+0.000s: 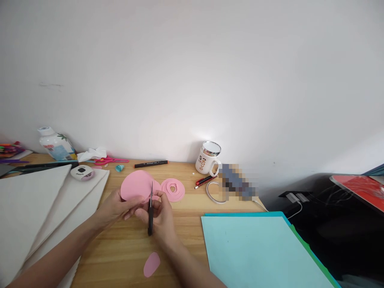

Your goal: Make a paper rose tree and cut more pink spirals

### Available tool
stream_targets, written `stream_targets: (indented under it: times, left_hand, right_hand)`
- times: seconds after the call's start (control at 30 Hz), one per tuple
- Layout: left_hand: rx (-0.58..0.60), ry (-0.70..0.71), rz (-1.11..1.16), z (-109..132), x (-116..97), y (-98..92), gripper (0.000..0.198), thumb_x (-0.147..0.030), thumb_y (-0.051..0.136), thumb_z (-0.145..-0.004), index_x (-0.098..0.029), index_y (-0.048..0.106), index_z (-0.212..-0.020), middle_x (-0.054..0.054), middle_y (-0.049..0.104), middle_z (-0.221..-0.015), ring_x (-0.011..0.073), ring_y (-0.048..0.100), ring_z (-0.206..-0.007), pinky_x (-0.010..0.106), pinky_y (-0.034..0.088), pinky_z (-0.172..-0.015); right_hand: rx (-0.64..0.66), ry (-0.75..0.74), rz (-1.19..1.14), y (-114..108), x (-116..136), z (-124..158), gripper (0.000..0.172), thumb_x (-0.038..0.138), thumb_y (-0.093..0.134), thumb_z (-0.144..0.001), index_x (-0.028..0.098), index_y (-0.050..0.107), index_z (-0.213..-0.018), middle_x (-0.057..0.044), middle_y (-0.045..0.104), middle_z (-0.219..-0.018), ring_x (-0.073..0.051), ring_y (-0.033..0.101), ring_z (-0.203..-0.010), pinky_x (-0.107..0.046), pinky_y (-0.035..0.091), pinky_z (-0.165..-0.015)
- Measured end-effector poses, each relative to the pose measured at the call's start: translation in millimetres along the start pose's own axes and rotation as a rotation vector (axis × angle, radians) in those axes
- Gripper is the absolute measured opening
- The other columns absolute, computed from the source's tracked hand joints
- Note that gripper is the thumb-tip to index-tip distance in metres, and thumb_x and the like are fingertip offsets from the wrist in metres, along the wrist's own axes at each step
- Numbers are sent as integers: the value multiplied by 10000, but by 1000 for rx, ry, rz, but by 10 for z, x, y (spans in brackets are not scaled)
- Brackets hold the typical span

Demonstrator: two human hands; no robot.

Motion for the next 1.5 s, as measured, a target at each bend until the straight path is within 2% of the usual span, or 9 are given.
stream_targets:
  times: [0.2, 0.37, 0.53, 0.77, 1.1, 1.3, 1.5]
  left_hand:
    - [-12, -6, 30, 1, -35, -13, 358, -441, 632, -732, -136, 557, -560, -38, 470, -415, 54, 369, -349, 182, 282, -362]
    - [-30, -26, 24, 0, -38, -34, 387, -454, 631, -715, -149, 506, -513, -36, 465, -406, 53, 370, -338, 188, 284, -356]
    - [-42, -24, 30, -14, -29, -47, 397, -468, 632, -699, -153, 498, -498, -36, 458, -391, 55, 368, -335, 190, 284, -354]
    - [-28, -5, 60, -32, 7, -70, 402, -464, 635, -712, -148, 511, -496, -37, 467, -398, 53, 375, -344, 190, 301, -368]
    - [11, -5, 145, -5, -118, 7, 403, -457, 638, -711, -147, 525, -479, -34, 462, -347, 51, 351, -319, 189, 268, -354]
    - [-43, -26, 131, -9, -67, -23, 401, -426, 661, -693, -142, 504, -457, -47, 455, -377, 46, 363, -327, 196, 275, -385]
    - [-27, -27, 66, 3, -54, -30, 370, -406, 635, -698, -147, 499, -471, -62, 430, -351, 43, 339, -326, 199, 256, -398]
  right_hand:
    - [-10, 3, -3, -10, 21, -4, 552, 434, 800, -604, 229, 428, -957, 9, 650, -676, -174, 620, -598, -266, 439, -562]
    - [-63, 26, 53, -38, 63, 4, 518, 425, 801, -595, 221, 466, -933, 72, 576, -567, -81, 439, -425, -207, 345, -461]
    - [-95, 43, 75, -71, 43, 3, 529, 456, 799, -573, 214, 470, -909, 100, 490, -503, -58, 340, -411, -174, 259, -410]
    - [-111, 53, 138, -103, 15, 0, 514, 450, 775, -586, 212, 464, -918, 105, 468, -483, -73, 377, -419, -181, 306, -414]
    - [-119, 75, 175, -105, -28, 13, 503, 450, 752, -605, 211, 440, -919, 94, 509, -485, -77, 387, -420, -186, 301, -420]
    - [-92, 69, 113, -87, -60, 12, 517, 411, 785, -596, 208, 442, -925, 95, 512, -510, -63, 339, -425, -182, 269, -430]
    - [-53, 18, 22, -59, 17, -12, 547, 304, 823, -575, 211, 441, -956, 55, 588, -628, -96, 465, -560, -205, 358, -551]
Point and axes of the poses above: each hand's wrist, its own z-axis away from the middle knuckle, its own y-axis out of the palm, x = y × z, the point moved 8 cm from there along -z, towards the middle knuckle
